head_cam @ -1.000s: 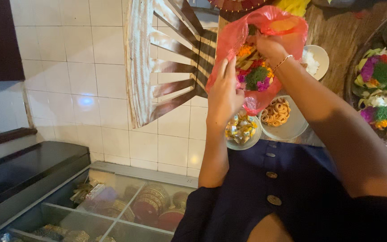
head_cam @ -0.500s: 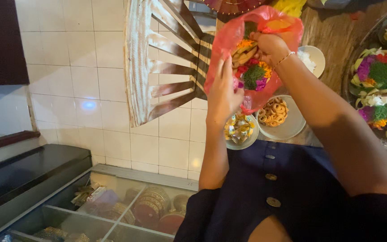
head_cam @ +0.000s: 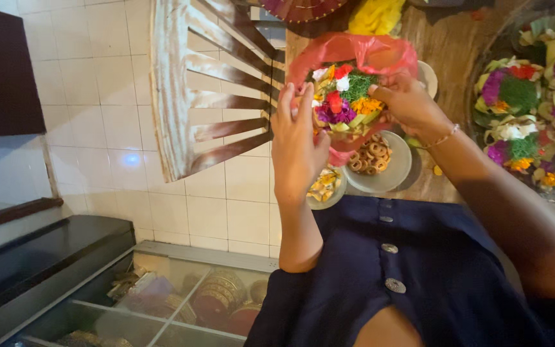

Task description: The person assembles small floral offerings by placing flowers, leaves, and small food items into banana-leaf cones, and then secures a red bag of additional supplies from a refrigerator.

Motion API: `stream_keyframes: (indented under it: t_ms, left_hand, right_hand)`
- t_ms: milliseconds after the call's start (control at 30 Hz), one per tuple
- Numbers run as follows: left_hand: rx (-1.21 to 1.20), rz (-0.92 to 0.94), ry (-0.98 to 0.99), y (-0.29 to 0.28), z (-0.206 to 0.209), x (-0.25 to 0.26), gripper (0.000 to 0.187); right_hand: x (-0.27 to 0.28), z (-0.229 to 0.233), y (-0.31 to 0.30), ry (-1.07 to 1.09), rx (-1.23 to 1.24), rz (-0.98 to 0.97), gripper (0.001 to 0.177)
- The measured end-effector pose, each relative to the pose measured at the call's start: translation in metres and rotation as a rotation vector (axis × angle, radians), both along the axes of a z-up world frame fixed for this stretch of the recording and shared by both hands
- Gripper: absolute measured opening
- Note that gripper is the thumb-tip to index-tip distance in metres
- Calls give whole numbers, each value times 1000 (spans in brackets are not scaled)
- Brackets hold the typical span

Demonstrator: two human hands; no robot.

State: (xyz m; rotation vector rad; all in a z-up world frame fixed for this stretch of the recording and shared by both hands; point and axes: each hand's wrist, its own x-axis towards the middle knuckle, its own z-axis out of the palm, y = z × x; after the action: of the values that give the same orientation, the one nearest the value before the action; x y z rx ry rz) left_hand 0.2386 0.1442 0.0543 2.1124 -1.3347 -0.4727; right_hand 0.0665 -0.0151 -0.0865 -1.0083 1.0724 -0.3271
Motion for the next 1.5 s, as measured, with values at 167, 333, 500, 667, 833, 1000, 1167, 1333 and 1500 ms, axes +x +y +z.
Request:
stream_keyframes:
  t_ms: [167, 333, 500, 667, 833, 1000, 1167, 1333, 1500]
  left_hand:
    - [-32, -20, -54, -8, 31, -31, 69]
    - [-236, -31, -6, -29, 54, -73, 55]
    - [-268, -77, 166, -74, 54, -134, 59]
    - [-197, -72, 412, -152, -22, -187, 68]
    - [-309, -79, 453, -228, -155, -225, 58]
    - [-36, 77, 777, -254, -237, -253, 63]
    - [-94, 170, 753, -250, -259, -263, 68]
    - [-46, 176, 690, -243, -232, -262, 69]
    - [-105, 113, 721, -257, -193, -260, 67]
  right_hand:
    - [-35, 38, 6, 89, 1, 96, 21]
    - [-80, 73, -1, 0, 101, -27, 23]
    - [-158, 92, -33, 41, -49, -162, 23]
    - [-240, 69, -86, 293, -135, -201, 18]
    - [-280, -43, -151, 73, -229, -408, 33]
    - [-280, -113, -162, 149, -291, -445, 36]
    - [-275, -90, -138, 599, -412, -296, 35]
    - [-274, -55, -130, 591, -968, -225, 27]
    - [-290, -47, -148, 540, -940, -189, 27]
